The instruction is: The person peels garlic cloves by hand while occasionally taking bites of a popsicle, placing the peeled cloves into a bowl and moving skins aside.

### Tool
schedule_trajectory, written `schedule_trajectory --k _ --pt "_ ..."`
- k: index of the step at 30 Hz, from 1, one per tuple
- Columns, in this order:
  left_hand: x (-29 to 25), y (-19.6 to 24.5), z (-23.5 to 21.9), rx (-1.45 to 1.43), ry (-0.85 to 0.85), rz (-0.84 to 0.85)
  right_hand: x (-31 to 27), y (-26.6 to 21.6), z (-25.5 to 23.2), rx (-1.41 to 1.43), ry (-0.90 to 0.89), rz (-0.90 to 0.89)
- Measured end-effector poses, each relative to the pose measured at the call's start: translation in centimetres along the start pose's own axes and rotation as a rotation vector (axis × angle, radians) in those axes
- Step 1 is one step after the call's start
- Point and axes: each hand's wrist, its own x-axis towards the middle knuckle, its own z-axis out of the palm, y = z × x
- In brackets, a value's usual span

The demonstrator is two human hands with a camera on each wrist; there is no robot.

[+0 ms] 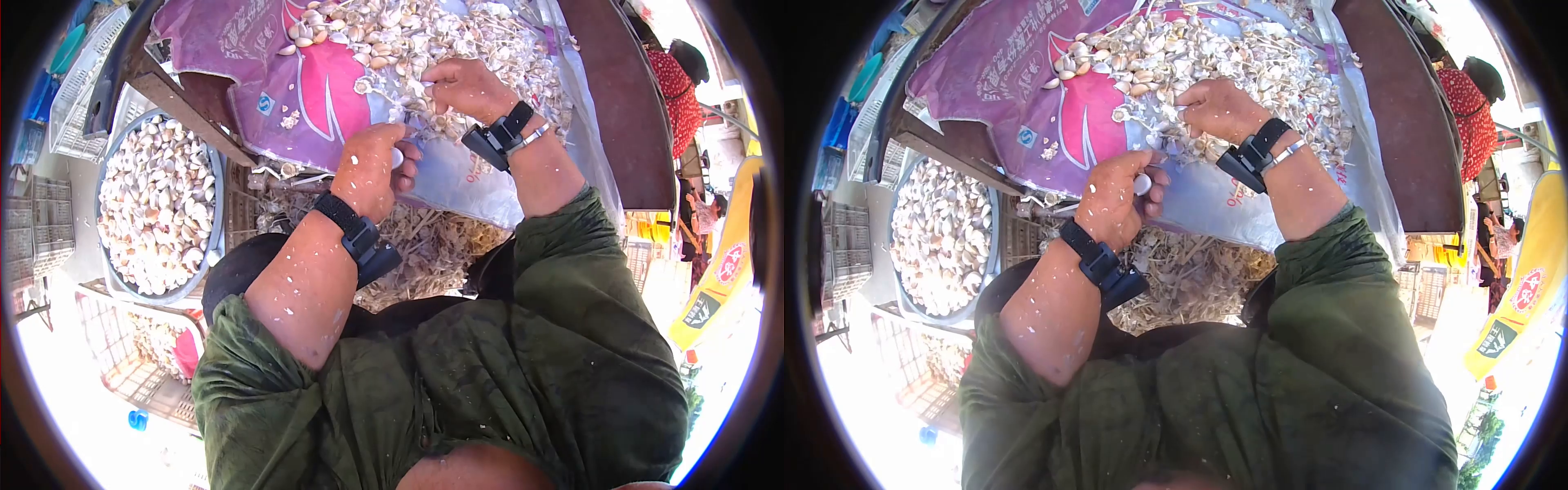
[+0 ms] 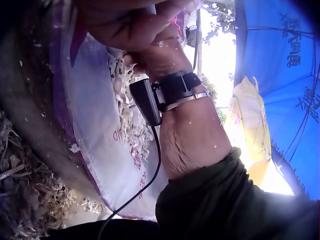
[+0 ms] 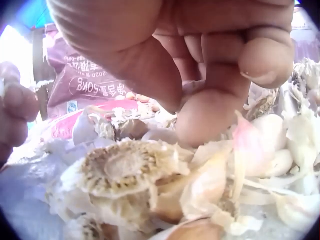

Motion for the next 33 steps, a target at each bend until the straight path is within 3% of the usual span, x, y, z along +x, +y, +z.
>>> schedule_trajectory --k 2,5,6,9,12,14,16,18,20,22,25,26,28,33 --pt "0.0 0.3 0.3 -0.02 -0.041 -0.034 -2.8 -1.7 0.9 0.08 -0.01 -0.007" --pt "0.0 0.2 0.5 -0.034 -0.107 -0.092 -5.0 -1.0 2.2 -0.095 -0.035 -0.336" --pt "0.1 0.0 0.5 -0.037 -0.124 -0.111 -5.6 -1.5 2.1 -0.1 -0.03 -0.334" --pt "0.7 -0.5 -0.2 -0.016 -0.205 -0.146 -6.6 -2.4 2.0 -0.328 -0.059 -0.544" --pt "0.5 -0.4 -0.3 -0.031 -0.244 -0.152 -7.2 -2.7 1.6 -0.378 -0.092 -0.52" --pt "0.5 -0.3 -0.4 -0.051 -0.26 -0.109 -6.9 -2.3 1.3 -0.399 -0.065 -0.618" --pt "0.3 -0.2 -0.3 -0.076 -0.279 -0.072 -6.8 -2.1 0.6 -0.331 -0.016 -0.475" --pt "0.1 0.2 -0.3 -0.1 -0.214 0.007 -6.7 -1.5 -0.6 -0.446 0.01 -0.525" --pt "-0.4 0.6 -0.4 -0.1 -0.233 0.03 -6.6 -0.2 -0.9 -0.823 0.4 -0.851" --pt "-0.9 1.0 -0.2 -0.102 -0.254 0.049 -7.2 -2.1 -0.4 -0.739 0.405 -0.807" --pt "-1.5 1.2 0.1 0.047 -0.213 0.166 -8.4 -4.8 1.3 0.057 0.059 -0.135" --pt "-1.5 1.2 0.3 0.162 -0.192 0.233 -8.6 -5.1 2.0 0.056 0.061 -0.133" --pt "-1.7 1.1 0.4 0.274 -0.166 0.301 -8.6 -5.4 3.0 0.254 -0.093 0.078" --pt "-2.2 0.9 0.3 0.418 -0.219 0.369 -9.8 -4.7 4.1 0.334 -0.018 0.028"
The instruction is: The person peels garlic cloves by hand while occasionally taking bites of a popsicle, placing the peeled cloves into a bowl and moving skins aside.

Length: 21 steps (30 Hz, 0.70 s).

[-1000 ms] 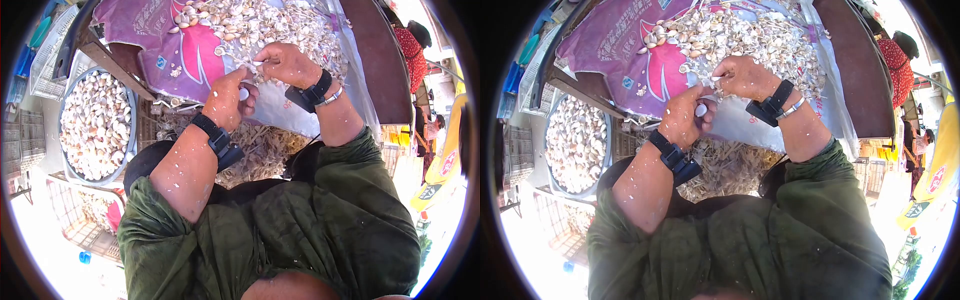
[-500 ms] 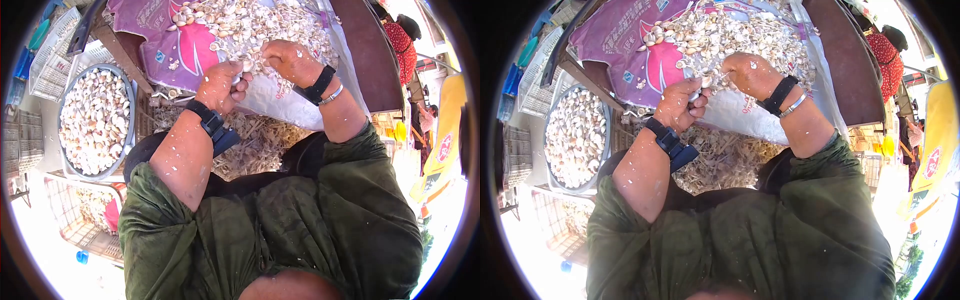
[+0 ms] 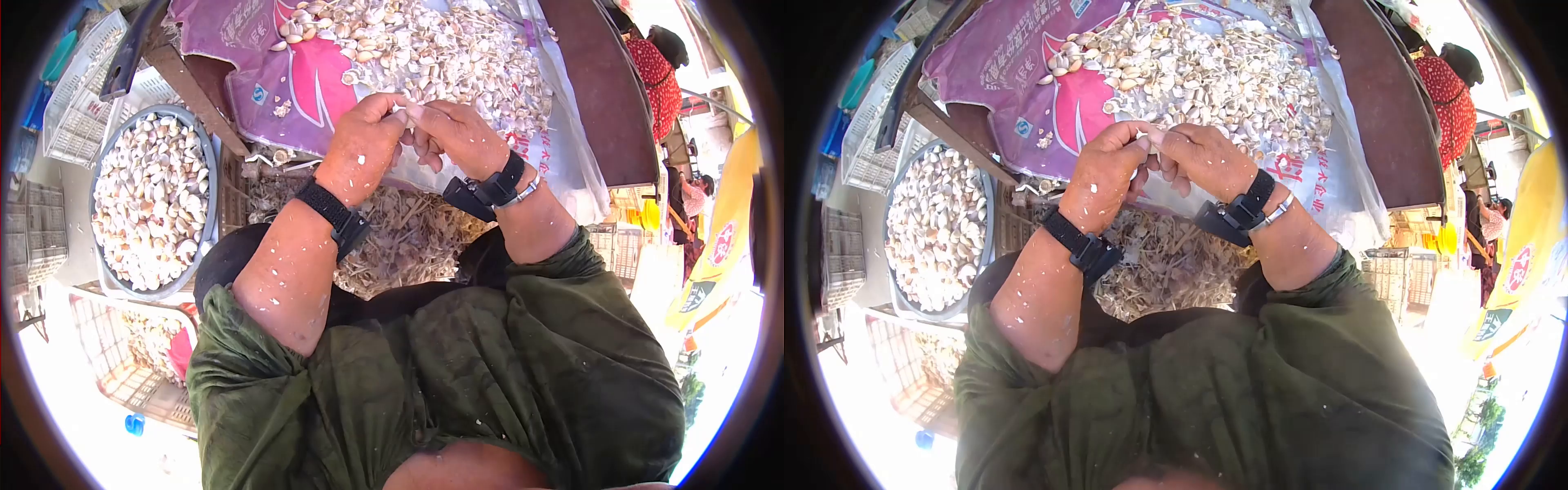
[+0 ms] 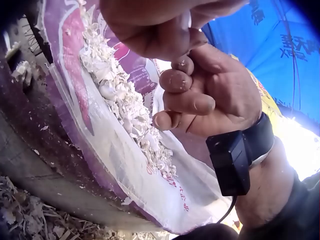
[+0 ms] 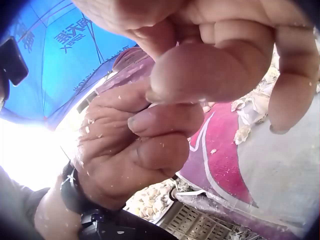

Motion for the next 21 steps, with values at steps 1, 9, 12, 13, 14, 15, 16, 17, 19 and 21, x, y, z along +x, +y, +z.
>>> schedule_trajectory --k 1,9,12,13,14,15,16,17,19,21 --pt "-0.4 0.0 -0.1 0.002 -0.002 0.002 -0.5 0.0 -0.1 -0.017 -0.023 -0.024" --pt "-2.6 0.4 -0.2 -0.462 -0.099 -0.165 -2.2 -0.3 0.3 0.48 -0.12 0.006" --pt "-3.0 0.9 -1.0 -0.663 -0.147 -0.149 -2.4 -1.2 0.6 0.692 -0.199 -0.005" --pt "-3.2 1.2 -1.3 -0.662 -0.146 -0.149 -2.2 -1.4 0.4 0.694 -0.2 -0.005" --pt "-3.4 1.6 -1.5 -0.721 -0.17 -0.128 -2.0 -1.9 0.2 0.534 -0.08 -0.019" --pt "-3.6 1.9 -1.8 -0.781 -0.195 -0.106 -1.6 -2.3 -0.1 0.371 0.038 -0.032" --pt "-3.6 2.1 -2.0 -0.77 -0.234 -0.08 -0.9 -2.5 -0.8 0.126 0.033 -0.063" --pt "-3.8 2.3 -2.1 -0.774 -0.231 -0.079 0.4 -1.5 -1.2 0.123 0.029 -0.06" --pt "-4.1 2.8 -2.1 -0.862 -0.262 -0.052 3.6 1.8 -2.1 -0.363 0.184 -0.342" --pt "-4.2 2.8 -2.2 -0.891 -0.292 -0.052 5.6 1.9 -2.8 -0.391 0.162 -0.328"
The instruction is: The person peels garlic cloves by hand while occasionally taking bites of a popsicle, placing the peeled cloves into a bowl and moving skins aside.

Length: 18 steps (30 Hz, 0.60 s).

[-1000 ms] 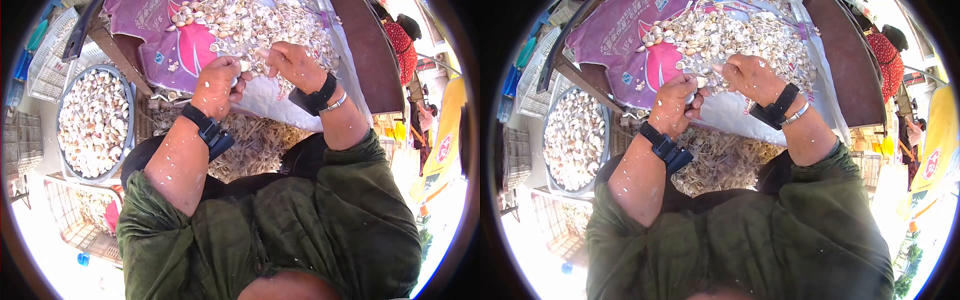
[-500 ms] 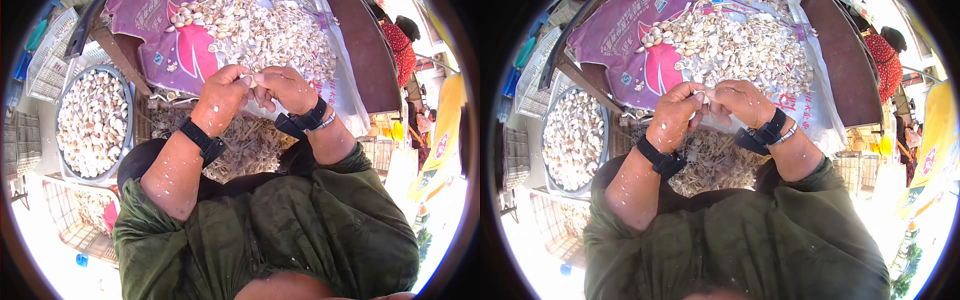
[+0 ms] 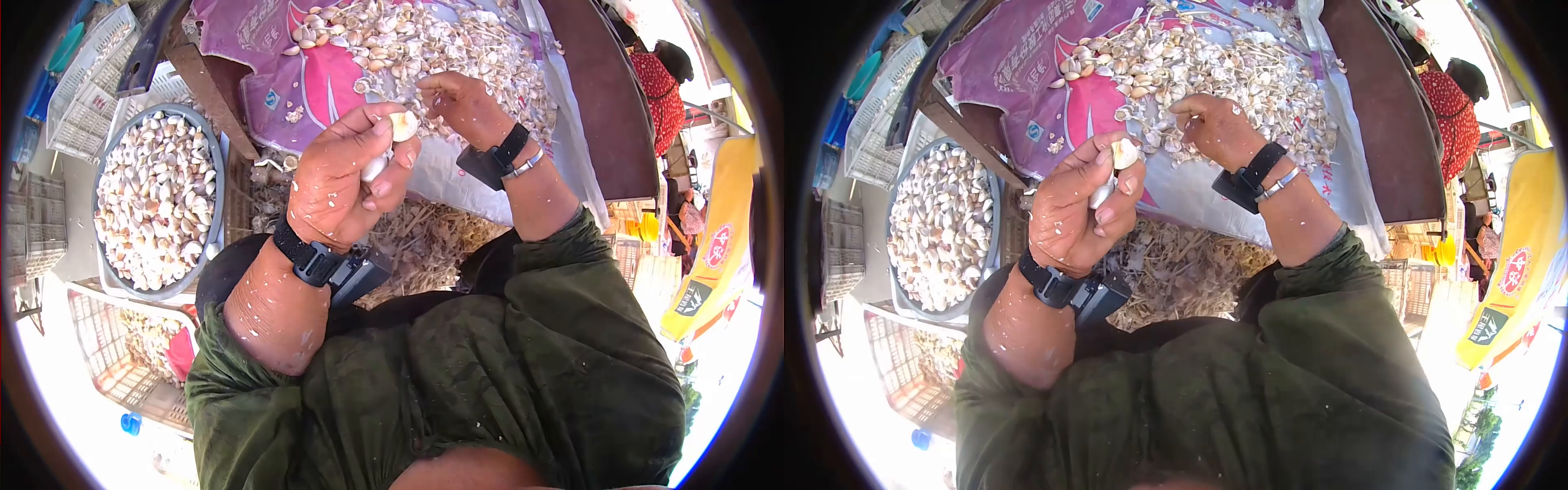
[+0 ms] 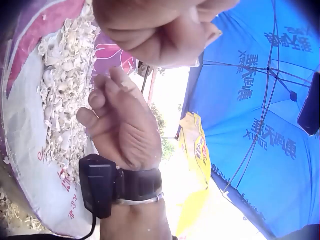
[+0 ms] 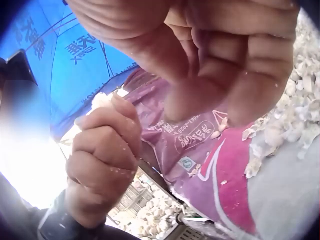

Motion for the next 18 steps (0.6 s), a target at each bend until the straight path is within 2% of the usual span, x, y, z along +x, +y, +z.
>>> schedule_trajectory --k 2,4,5,6,7,9,10,11,12,14,15,17,18 --pt "-0.3 0.3 0.0 -0.024 -0.025 -0.01 1.9 -0.2 0.5 -0.171 0.001 0.014" --pt "-0.7 0.7 0.4 -0.074 -0.026 -0.042 4.1 0.4 1.1 -0.125 -0.013 0.041" --pt "-0.9 0.8 0.7 -0.075 -0.023 -0.041 5.1 0.9 1.6 -0.245 -0.007 -0.079" --pt "-1.0 0.9 1.2 -0.055 -0.184 -0.055 6.2 1.5 2.1 -0.362 -0.004 -0.205" --pt "-1.3 1.1 2.0 -0.031 -0.346 -0.066 7.2 2.3 2.8 -0.349 0.022 -0.189" --pt "-2.7 1.2 4.0 0.012 -0.461 -0.086 8.4 3.3 3.5 -0.419 -0.007 -0.183" --pt "-3.3 2.5 5.1 0.089 -0.544 -0.152 9.0 3.9 3.7 -0.495 -0.028 -0.173" --pt "-3.9 2.9 6.1 0.21 -0.644 -0.146 9.6 5.0 4.0 -0.609 -0.006 -0.345" --pt "-2.7 2.7 6.4 0.205 -0.949 -0.025 9.9 5.1 4.2 -0.602 -0.012 -0.35" --pt "-4.4 1.1 8.1 0.091 -0.898 0.104 10.6 4.8 4.6 -0.572 -0.079 -0.251" --pt "-5.5 0.3 8.3 0.092 -0.891 0.105 11.2 5.6 4.9 -0.616 -0.066 -0.252" --pt "-6.8 -1.0 8.3 -0.234 -0.712 0.042 11.4 5.1 5.0 -0.632 -0.082 -0.217" --pt "-6.2 -1.8 8.3 -0.226 -0.711 0.042 11.6 4.6 5.0 -0.65 -0.096 -0.179"
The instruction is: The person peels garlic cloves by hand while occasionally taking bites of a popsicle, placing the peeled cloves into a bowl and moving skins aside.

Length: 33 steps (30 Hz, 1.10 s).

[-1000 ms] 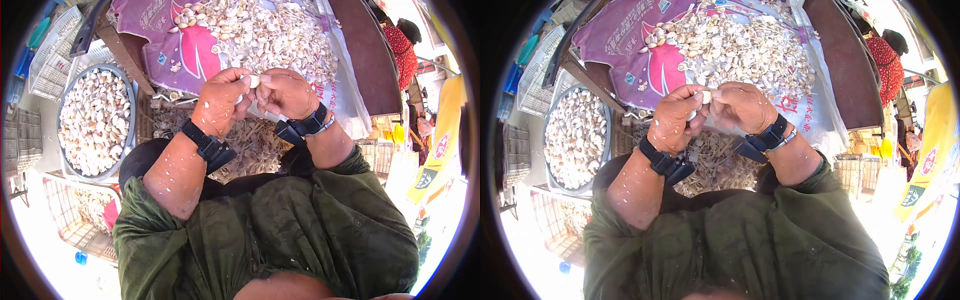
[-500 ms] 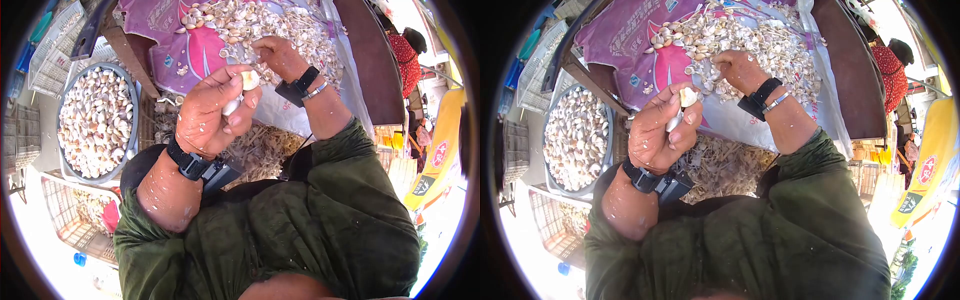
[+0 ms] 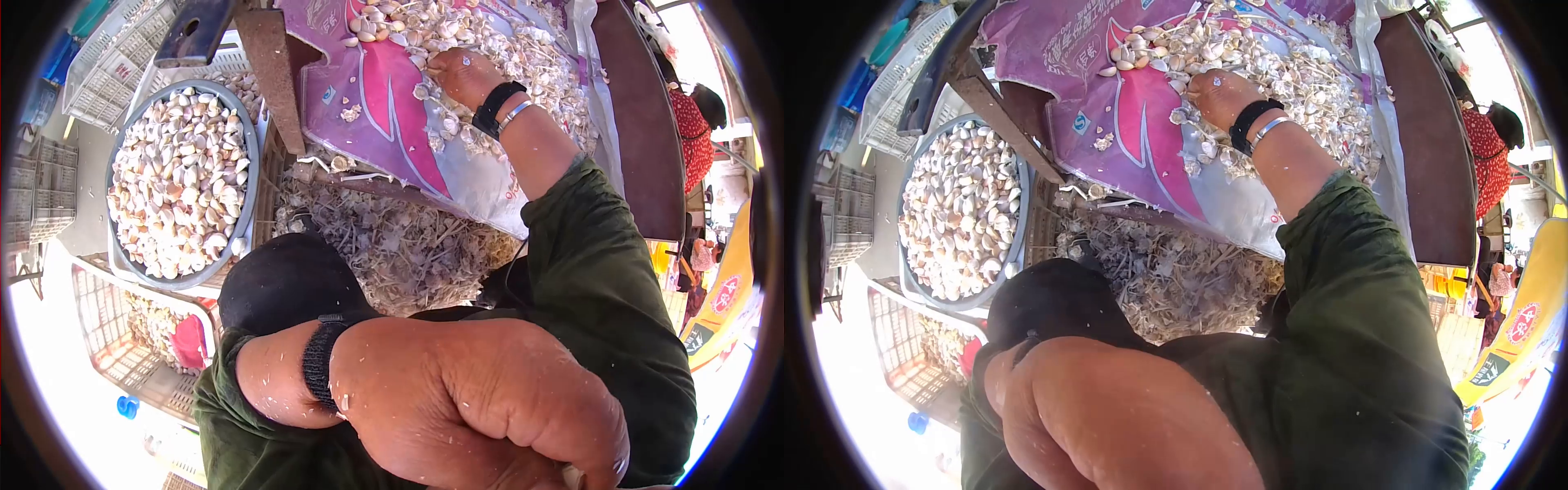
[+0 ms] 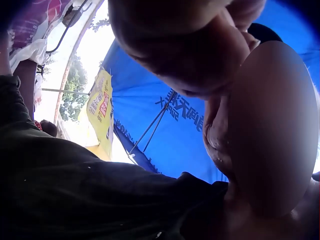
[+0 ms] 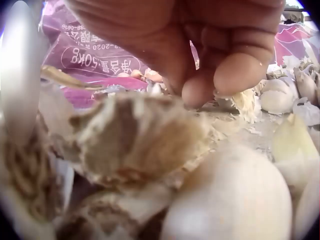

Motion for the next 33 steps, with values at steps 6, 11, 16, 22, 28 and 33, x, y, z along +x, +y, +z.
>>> schedule_trajectory --k 6,11,16,22,28,33 --pt "0.7 -1.8 -0.4 0.032 -0.174 0.287 -0.9 -2.4 -0.9 0.109 -0.075 0.124" --pt "0.8 -0.6 0.3 0.036 -0.148 0.23 -2.7 -2.0 -1.8 0.373 0.01 0.151" --pt "0.7 4.9 -0.5 0.378 0.153 -0.459 -7.3 -6.1 -7.7 0.856 -0.079 0.349" --pt "-1.2 2.3 -6.8 0.221 0.939 -0.135 -11.8 -8.2 -11.6 1.101 -0.055 0.209" --pt "-1.3 2.8 -10.8 0.221 1.216 -0.05 -11.3 -9.5 -12.3 0.946 -0.18 0.091" --pt "-2.0 4.0 -12.3 0.251 1.025 -0.053 -4.9 -2.0 -5.4 0.512 0.07 0.13"
